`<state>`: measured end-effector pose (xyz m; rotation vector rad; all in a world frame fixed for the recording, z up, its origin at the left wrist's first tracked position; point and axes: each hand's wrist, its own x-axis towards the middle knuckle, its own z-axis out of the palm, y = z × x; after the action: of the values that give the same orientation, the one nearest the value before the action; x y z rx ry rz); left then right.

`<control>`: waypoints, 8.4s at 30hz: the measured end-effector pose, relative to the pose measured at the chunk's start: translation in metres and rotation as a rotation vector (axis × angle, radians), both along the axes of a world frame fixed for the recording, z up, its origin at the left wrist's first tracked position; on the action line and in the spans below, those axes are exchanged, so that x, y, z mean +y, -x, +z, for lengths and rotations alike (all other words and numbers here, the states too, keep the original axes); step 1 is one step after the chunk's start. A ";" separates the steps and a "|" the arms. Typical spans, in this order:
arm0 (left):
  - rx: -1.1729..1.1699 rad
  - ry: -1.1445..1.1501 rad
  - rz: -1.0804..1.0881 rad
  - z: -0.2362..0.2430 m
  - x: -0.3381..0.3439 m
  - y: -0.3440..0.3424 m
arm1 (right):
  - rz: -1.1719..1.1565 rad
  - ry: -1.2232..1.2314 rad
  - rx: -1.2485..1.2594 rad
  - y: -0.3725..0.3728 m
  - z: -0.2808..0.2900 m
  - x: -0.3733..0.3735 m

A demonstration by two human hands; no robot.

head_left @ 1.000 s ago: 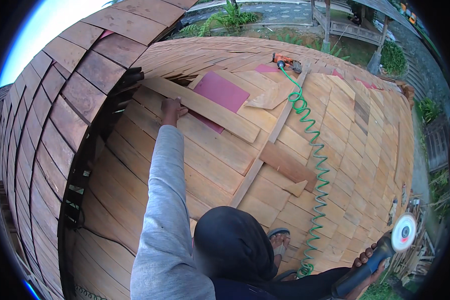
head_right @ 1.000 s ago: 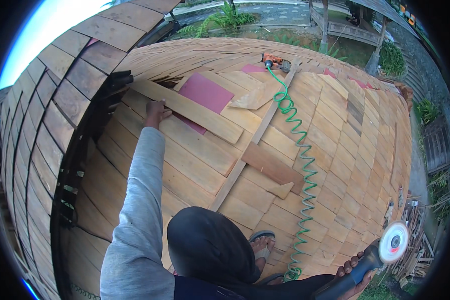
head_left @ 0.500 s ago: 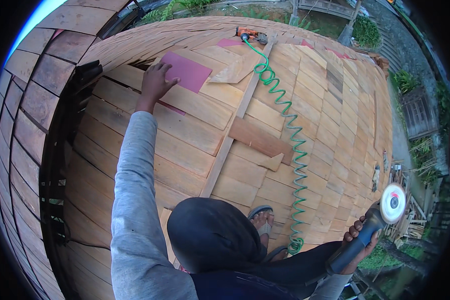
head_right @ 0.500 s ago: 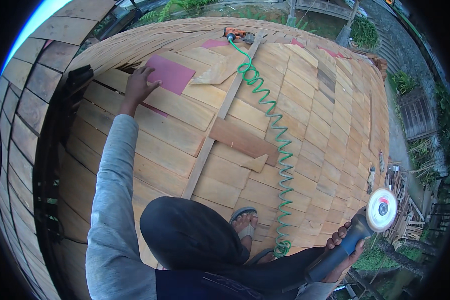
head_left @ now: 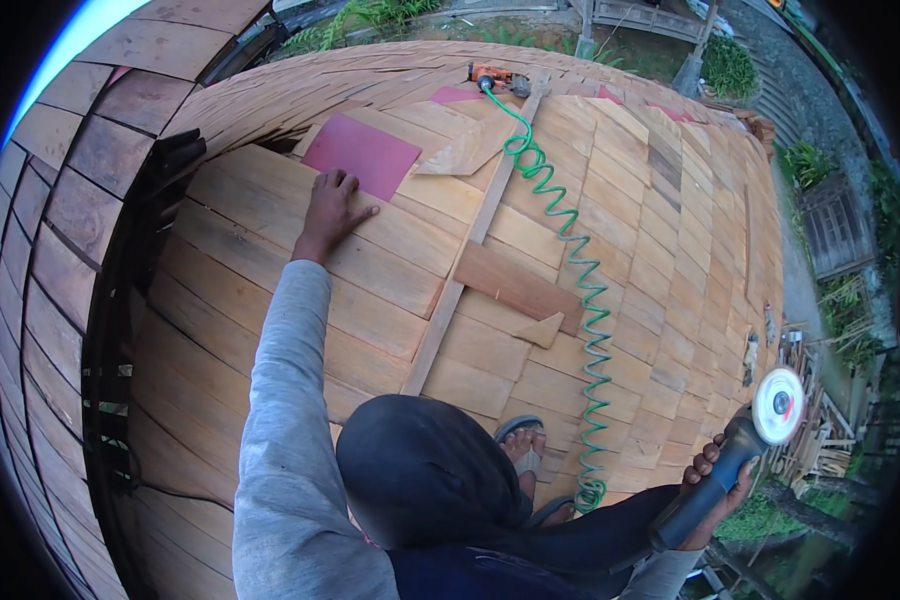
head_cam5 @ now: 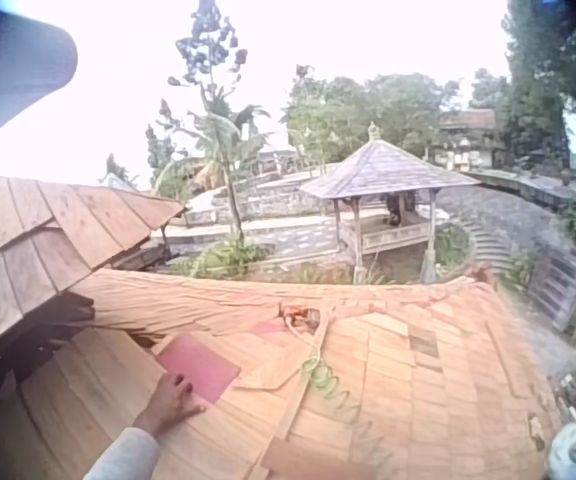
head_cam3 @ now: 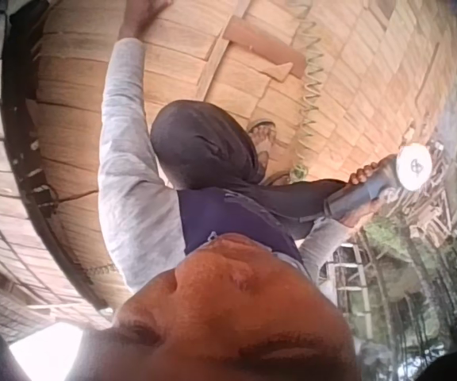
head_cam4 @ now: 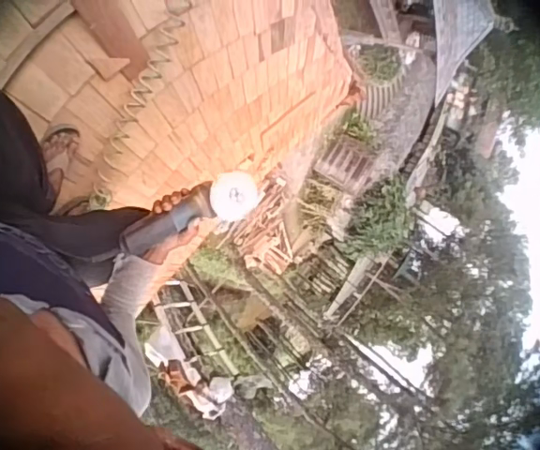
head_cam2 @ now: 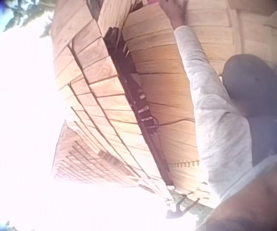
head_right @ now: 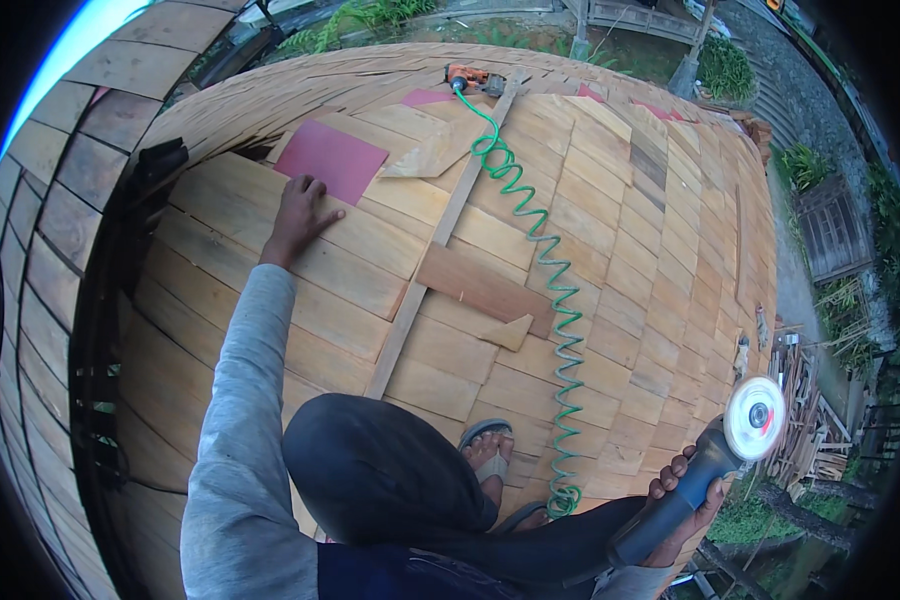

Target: The person installs wood shingles on a curved roof by positioning individual shingles and securing them with a nail gun, and later uses an angle grinder to trim edges.

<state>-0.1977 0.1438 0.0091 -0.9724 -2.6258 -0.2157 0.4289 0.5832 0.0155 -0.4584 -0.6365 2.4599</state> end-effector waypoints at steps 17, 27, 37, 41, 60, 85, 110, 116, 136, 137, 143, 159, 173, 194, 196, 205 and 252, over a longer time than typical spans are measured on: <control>0.171 0.022 0.133 -0.017 -0.010 -0.034 | 0.075 0.003 0.058 -0.015 -0.001 0.001; -0.368 -0.186 0.530 0.067 -0.252 -0.363 | 0.306 0.009 0.130 -0.032 -0.002 0.002; -0.309 0.051 0.678 0.011 -0.237 -0.553 | 0.292 0.078 0.151 -0.013 0.014 -0.009; -0.327 0.110 0.620 -0.004 -0.202 -0.558 | 0.210 0.115 0.060 0.010 0.033 -0.034; 0.004 -0.137 0.665 0.049 -0.175 -0.465 | 0.138 0.138 0.037 -0.019 0.026 -0.036; -0.129 0.711 -0.302 0.095 0.089 0.023 | -0.031 0.224 -0.172 -0.008 0.015 -0.008; -0.319 0.631 -0.198 0.044 0.103 0.068 | 0.016 0.226 -0.303 0.019 -0.004 -0.007; -0.355 0.341 0.000 0.002 0.164 0.064 | 0.013 0.291 -0.317 0.023 -0.004 -0.004; 0.084 0.177 0.336 -0.022 0.168 0.163 | 0.073 0.276 -0.380 0.025 -0.012 -0.003; 0.013 0.176 0.313 -0.025 0.179 0.157 | 0.068 0.268 -0.401 0.023 -0.009 -0.002; -0.035 0.181 0.217 -0.035 0.173 0.134 | 0.014 0.261 -0.402 0.029 -0.005 -0.007; -0.141 0.279 -0.347 -0.024 0.109 0.014 | 0.030 0.232 -0.388 0.027 -0.001 -0.011; -0.181 0.187 -0.353 -0.027 0.115 0.003 | 0.055 0.217 -0.329 0.014 -0.008 -0.005; 0.104 0.158 0.085 -0.028 0.097 0.024 | 0.053 0.202 -0.362 0.014 -0.006 -0.006; 0.102 0.072 0.179 -0.033 0.071 0.031 | 0.061 0.209 -0.402 0.022 -0.006 -0.009; -0.025 0.180 -0.038 -0.014 0.086 0.069 | 0.058 0.203 -0.416 0.021 -0.002 -0.008; -0.129 0.166 -0.290 -0.020 0.112 0.052 | 0.033 0.163 -0.489 0.030 0.003 -0.018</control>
<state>-0.2499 0.2556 -0.0112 -1.4423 -2.6407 -0.1345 0.3987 0.5650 0.0190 -1.1433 -0.6349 2.4501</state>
